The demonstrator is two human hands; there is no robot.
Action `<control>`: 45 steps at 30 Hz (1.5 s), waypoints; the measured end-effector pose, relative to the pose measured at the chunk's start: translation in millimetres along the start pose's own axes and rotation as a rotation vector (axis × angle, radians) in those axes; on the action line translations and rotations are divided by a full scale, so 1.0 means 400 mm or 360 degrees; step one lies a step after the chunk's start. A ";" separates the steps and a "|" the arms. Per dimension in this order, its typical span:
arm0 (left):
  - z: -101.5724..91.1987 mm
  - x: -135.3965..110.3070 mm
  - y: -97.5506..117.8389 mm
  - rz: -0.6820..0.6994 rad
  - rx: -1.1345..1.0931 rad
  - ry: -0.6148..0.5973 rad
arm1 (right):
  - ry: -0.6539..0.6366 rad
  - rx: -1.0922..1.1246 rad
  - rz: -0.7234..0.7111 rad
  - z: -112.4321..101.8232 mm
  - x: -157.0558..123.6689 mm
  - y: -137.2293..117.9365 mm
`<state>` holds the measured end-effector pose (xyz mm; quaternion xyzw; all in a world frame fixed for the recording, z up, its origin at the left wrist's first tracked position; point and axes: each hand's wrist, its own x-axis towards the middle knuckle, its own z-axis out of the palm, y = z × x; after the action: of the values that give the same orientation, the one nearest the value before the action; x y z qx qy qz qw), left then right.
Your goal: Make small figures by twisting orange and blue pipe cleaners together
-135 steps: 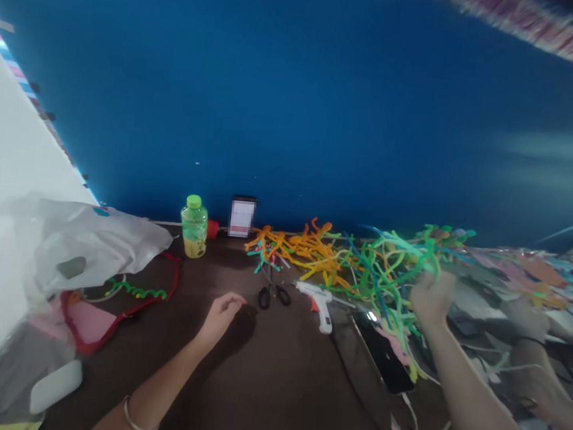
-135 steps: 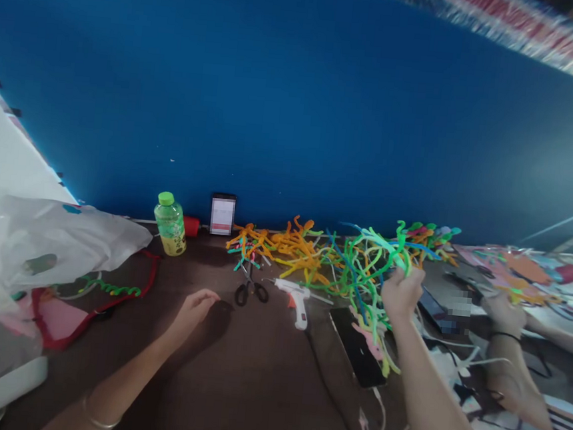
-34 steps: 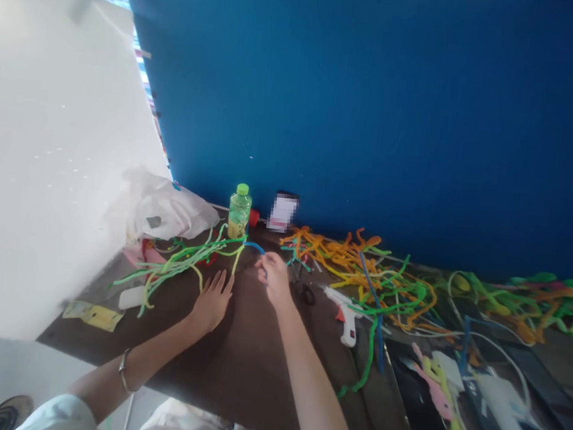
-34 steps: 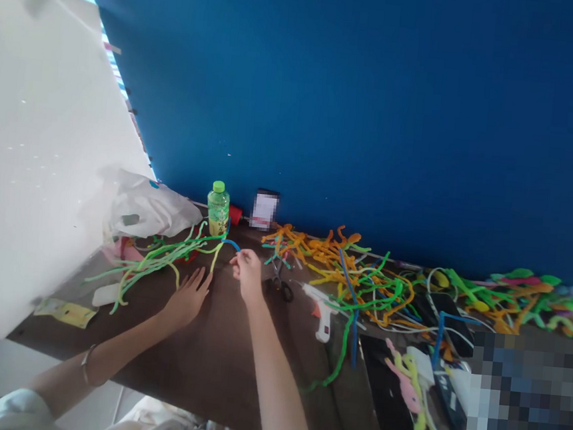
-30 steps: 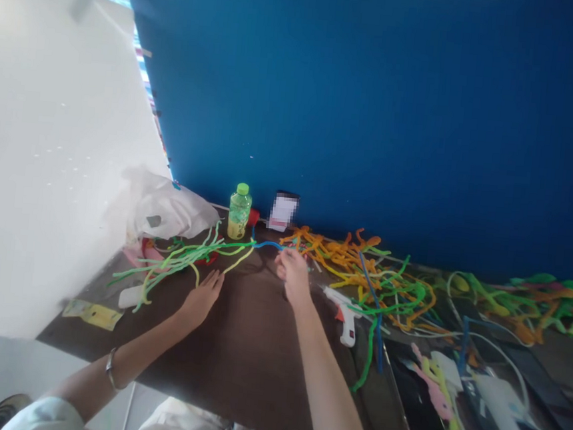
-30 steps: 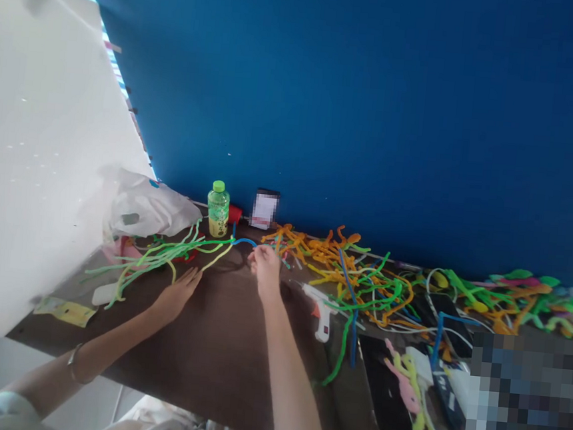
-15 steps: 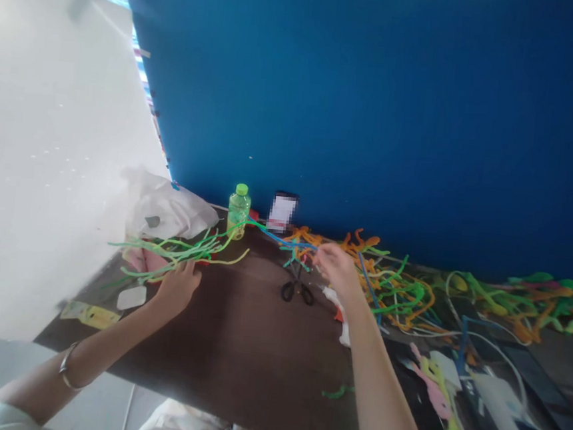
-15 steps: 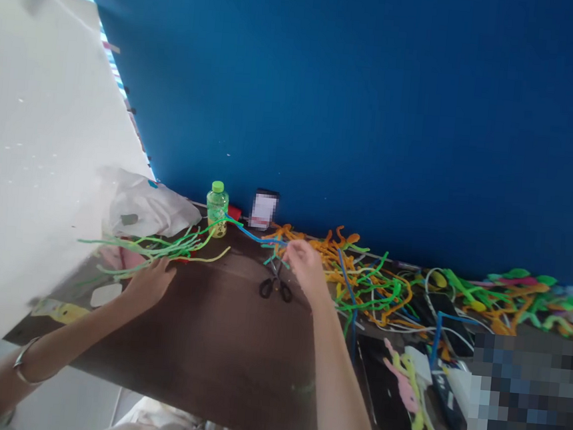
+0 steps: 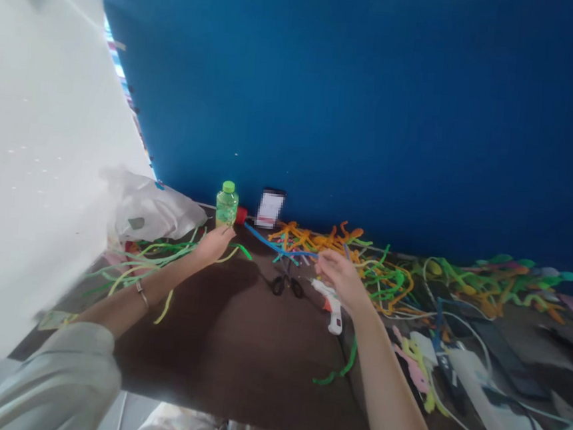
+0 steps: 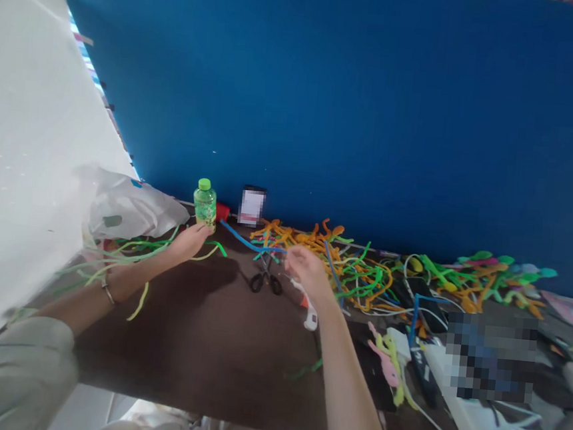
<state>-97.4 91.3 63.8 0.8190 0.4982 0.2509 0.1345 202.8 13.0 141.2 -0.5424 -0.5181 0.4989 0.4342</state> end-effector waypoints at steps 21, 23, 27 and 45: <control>-0.031 0.003 0.147 -0.0679 -0.2487 0.0014 | -0.0086 -0.0018 0.0170 0.014 -0.033 0.045; -0.036 0.009 0.144 -0.0794 -0.2535 0.0103 | -0.0086 -0.0061 0.0157 0.011 -0.038 0.044; -0.041 0.019 0.127 -0.0924 -0.2639 0.0211 | -0.0213 -0.0315 0.0095 -0.006 -0.045 0.042; -0.104 0.039 0.115 -0.1112 -0.2637 0.0260 | -0.0386 -0.2394 -0.1590 -0.043 -0.115 0.048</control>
<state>-79.6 82.6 124.5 0.2414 0.3863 0.5316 0.7140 223.7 -33.7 128.4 -0.3386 -0.9237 -0.1632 0.0740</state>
